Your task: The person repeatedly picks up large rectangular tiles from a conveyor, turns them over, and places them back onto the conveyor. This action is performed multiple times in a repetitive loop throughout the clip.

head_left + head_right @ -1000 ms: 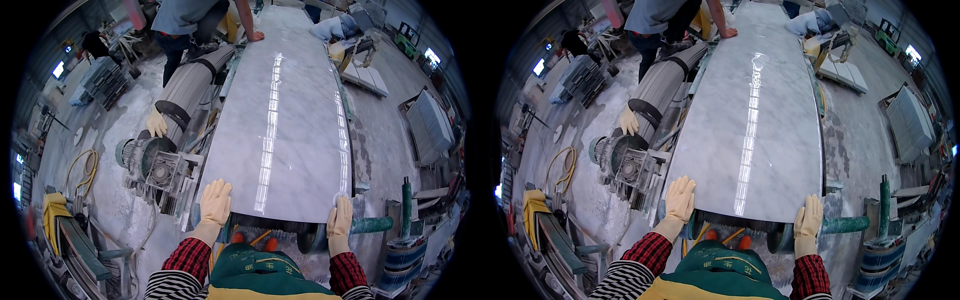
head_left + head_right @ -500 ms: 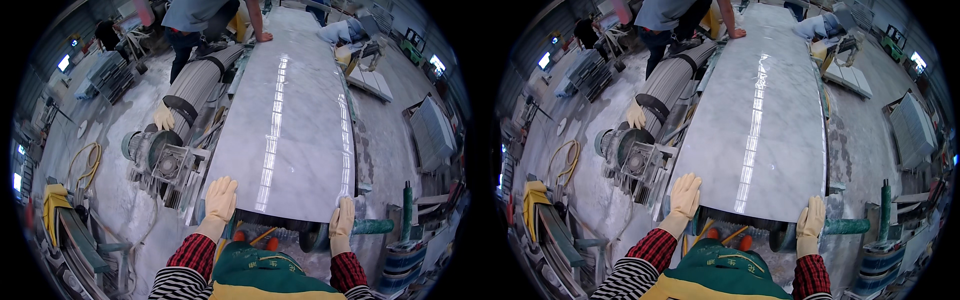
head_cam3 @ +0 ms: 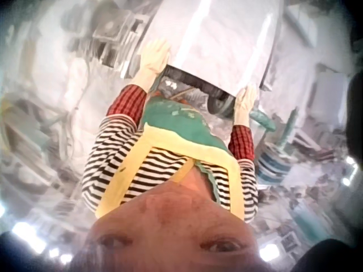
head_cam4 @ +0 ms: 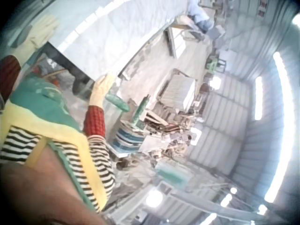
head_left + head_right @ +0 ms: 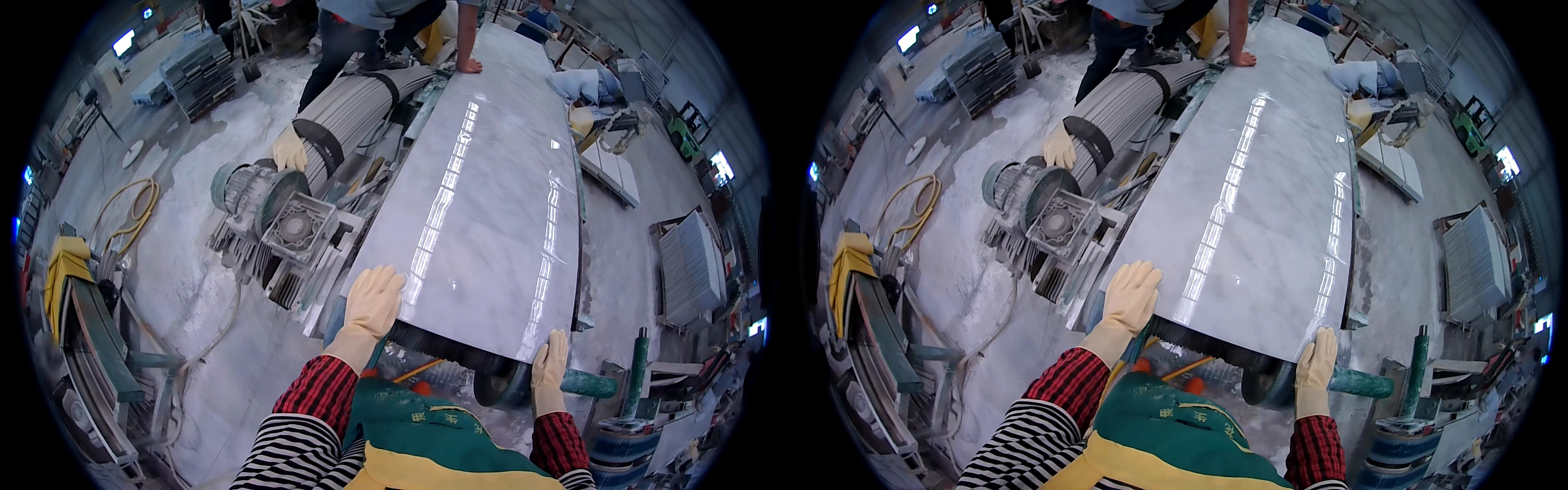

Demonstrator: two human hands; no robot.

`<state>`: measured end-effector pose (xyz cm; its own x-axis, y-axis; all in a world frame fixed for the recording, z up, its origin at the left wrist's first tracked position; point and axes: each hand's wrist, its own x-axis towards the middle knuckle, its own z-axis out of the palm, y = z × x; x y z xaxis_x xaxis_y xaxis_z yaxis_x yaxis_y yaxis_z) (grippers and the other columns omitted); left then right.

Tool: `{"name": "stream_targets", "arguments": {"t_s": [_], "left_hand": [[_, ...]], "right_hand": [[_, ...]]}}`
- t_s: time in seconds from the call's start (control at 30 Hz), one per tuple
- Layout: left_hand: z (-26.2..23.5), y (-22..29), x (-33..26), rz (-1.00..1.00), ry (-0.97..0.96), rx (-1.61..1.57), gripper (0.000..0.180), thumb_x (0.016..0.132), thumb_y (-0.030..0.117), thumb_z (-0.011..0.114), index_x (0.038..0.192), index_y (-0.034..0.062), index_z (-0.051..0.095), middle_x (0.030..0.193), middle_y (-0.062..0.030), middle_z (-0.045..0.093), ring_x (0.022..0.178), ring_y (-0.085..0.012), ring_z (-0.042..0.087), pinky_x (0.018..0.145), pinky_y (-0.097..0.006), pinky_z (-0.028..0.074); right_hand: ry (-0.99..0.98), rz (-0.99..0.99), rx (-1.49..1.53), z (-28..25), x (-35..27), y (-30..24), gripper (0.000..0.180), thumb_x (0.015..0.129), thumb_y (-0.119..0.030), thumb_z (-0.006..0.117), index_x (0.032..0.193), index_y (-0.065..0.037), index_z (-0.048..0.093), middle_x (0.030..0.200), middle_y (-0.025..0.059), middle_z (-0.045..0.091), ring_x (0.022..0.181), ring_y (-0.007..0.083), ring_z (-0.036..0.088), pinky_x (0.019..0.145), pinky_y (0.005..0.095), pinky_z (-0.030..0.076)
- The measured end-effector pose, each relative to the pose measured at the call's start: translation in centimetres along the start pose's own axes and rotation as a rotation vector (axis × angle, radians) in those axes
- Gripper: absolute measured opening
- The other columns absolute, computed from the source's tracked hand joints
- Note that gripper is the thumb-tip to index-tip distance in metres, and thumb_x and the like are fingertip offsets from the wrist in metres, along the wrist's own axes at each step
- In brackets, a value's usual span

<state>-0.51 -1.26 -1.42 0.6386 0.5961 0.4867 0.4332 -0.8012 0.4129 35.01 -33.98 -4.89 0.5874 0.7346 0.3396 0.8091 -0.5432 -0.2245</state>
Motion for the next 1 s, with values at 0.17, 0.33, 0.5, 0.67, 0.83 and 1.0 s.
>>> {"name": "stream_targets", "arguments": {"t_s": [0.17, 0.33, 0.5, 0.67, 0.83, 1.0], "left_hand": [[0.0, -0.4, -0.8, 0.029, 0.111, -0.023, 0.031, 0.082, 0.013, 0.068, 0.112, 0.0073, 0.065, 0.120, -0.0141, 0.064, 0.112, -0.0359, 0.059, 0.098, -0.047, 0.047], [-0.1, -0.8, -1.7, 0.080, 0.186, -0.089, 0.020, 0.082, 0.018, 0.067, 0.098, 0.0062, 0.062, 0.106, -0.0126, 0.061, 0.102, -0.0341, 0.059, 0.091, -0.046, 0.047], [0.1, -1.2, -2.3, 0.070, 0.209, -0.115, 0.014, 0.080, 0.018, 0.067, 0.087, 0.0077, 0.060, 0.095, -0.0102, 0.057, 0.096, -0.0308, 0.058, 0.089, -0.043, 0.045], [0.1, -1.8, -2.8, 0.075, 0.157, -0.149, 0.012, 0.081, 0.018, 0.067, 0.087, 0.0099, 0.060, 0.094, -0.0074, 0.057, 0.095, -0.0274, 0.058, 0.088, -0.041, 0.045], [0.1, -2.0, -3.1, 0.067, 0.140, -0.153, 0.009, 0.081, 0.018, 0.067, 0.085, 0.0120, 0.060, 0.092, -0.0060, 0.057, 0.095, -0.0252, 0.058, 0.088, -0.039, 0.044], [0.6, -2.4, -3.4, 0.082, 0.147, -0.177, 0.007, 0.084, 0.017, 0.067, 0.086, 0.0118, 0.062, 0.092, -0.0057, 0.058, 0.094, -0.0248, 0.058, 0.088, -0.039, 0.045]], "right_hand": [[-0.062, 0.011, 0.015, 0.8, -0.4, 1.0, 0.045, 0.102, -0.010, 0.053, 0.144, 0.002, 0.056, 0.153, 0.0346, 0.051, 0.146, 0.0502, 0.044, 0.126, 0.0513, 0.033], [-0.247, 0.058, -0.120, 0.2, -0.7, 2.2, 0.047, 0.102, -0.014, 0.052, 0.148, -0.001, 0.054, 0.156, 0.0336, 0.049, 0.147, 0.0493, 0.044, 0.126, 0.0487, 0.035], [-0.263, 0.111, -0.162, 0.7, -1.7, 2.6, 0.045, 0.101, -0.014, 0.055, 0.145, -0.002, 0.055, 0.152, 0.0333, 0.053, 0.142, 0.0489, 0.049, 0.121, 0.0476, 0.039], [-0.144, 0.062, -0.188, 1.9, -4.0, 1.9, 0.045, 0.097, -0.008, 0.060, 0.142, 0.000, 0.057, 0.146, 0.0333, 0.058, 0.138, 0.0489, 0.054, 0.118, 0.0449, 0.044], [-0.218, -0.008, -0.095, 0.0, -3.4, -6.2, 0.061, 0.089, -0.009, 0.067, 0.148, 0.003, 0.053, 0.151, 0.0336, 0.054, 0.144, 0.0489, 0.049, 0.123, 0.0468, 0.038], [-0.353, -0.248, -0.005, -0.7, -1.2, -19.2, 0.077, 0.081, -0.009, 0.076, 0.151, 0.004, 0.047, 0.156, 0.0330, 0.048, 0.147, 0.0502, 0.043, 0.126, 0.0507, 0.035]]}}
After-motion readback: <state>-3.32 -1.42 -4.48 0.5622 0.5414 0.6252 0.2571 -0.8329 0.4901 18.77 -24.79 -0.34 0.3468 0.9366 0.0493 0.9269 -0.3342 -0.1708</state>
